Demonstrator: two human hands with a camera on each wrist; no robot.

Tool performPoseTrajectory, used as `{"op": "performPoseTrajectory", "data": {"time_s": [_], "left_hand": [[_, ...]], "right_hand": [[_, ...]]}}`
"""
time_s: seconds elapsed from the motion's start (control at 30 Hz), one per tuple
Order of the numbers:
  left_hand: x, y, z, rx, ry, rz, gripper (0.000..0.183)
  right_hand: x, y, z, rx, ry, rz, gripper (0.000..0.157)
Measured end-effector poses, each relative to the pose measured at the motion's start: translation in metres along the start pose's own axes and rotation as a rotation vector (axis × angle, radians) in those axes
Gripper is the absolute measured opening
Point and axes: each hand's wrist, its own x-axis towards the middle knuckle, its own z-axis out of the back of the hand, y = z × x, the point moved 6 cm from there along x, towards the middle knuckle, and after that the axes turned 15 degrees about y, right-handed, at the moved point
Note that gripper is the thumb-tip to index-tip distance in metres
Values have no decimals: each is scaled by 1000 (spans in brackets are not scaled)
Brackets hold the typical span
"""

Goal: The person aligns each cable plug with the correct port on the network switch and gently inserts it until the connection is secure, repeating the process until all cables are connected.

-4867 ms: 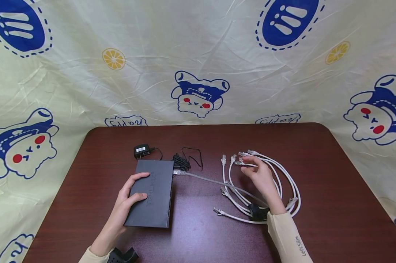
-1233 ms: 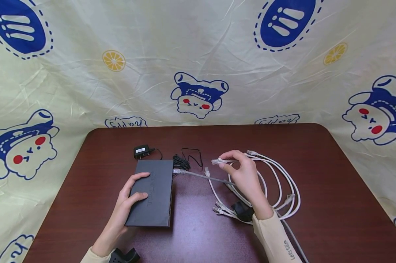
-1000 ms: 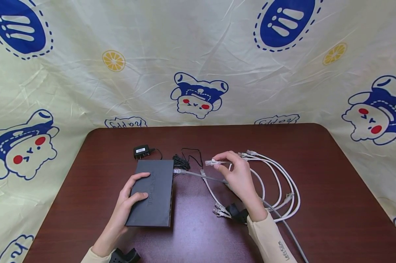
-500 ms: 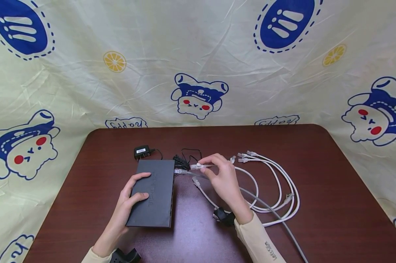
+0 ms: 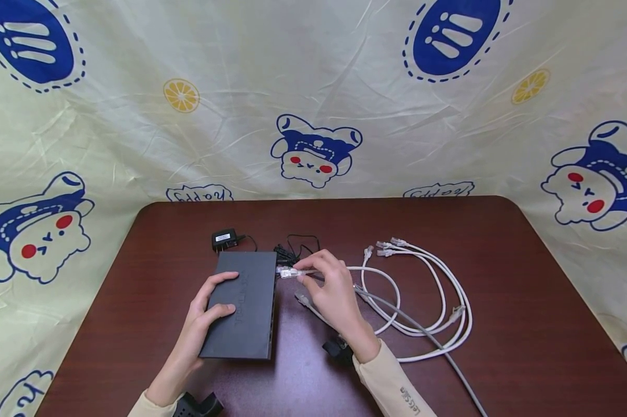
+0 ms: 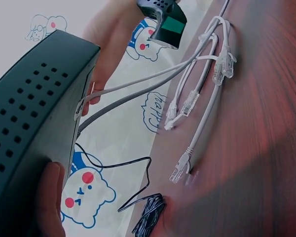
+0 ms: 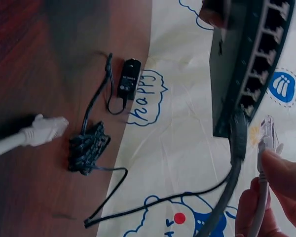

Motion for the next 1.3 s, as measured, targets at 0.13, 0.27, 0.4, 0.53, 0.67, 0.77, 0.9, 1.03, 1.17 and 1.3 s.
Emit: {"op": "performPoseTrajectory", "data": {"time_s": [0.13, 0.27, 0.4, 0.53, 0.67, 0.77, 0.9, 1.03, 1.17, 1.3], "left_hand": [[0, 0, 0, -2, 2, 0, 49], [1, -1, -1, -7, 3, -5, 49], [1, -1, -1, -1, 3, -9, 49], [1, -1, -1, 2, 3, -8, 49], [0, -1, -1, -6, 6, -8, 49], [0, -2, -1, -5, 8, -13, 50], [0, -4, -2, 1, 11, -8, 51], [0, -5, -2, 3, 12, 0, 51], [-1, -6, -2, 6, 11, -1, 51], [-1, -6, -2, 3, 11, -4, 51]], "right_hand": [[-1, 4, -4, -25, -24, 20, 26], [-1, 7, -7, -47, -48, 57, 25], [-2, 7, -8, -51, -60, 81, 26], [-3, 7, -10, -63, -70, 98, 26], [-4, 7, -11, -71, -74, 120, 28], [-4, 7, -12, -60, -70, 118, 28], [-5, 7, -13, -50, -69, 110, 26], [-6, 8, -14, -87, -84, 136, 27], [-7, 10, -15, -111, -90, 168, 30], [-7, 11, -16, -121, -95, 192, 31]]}}
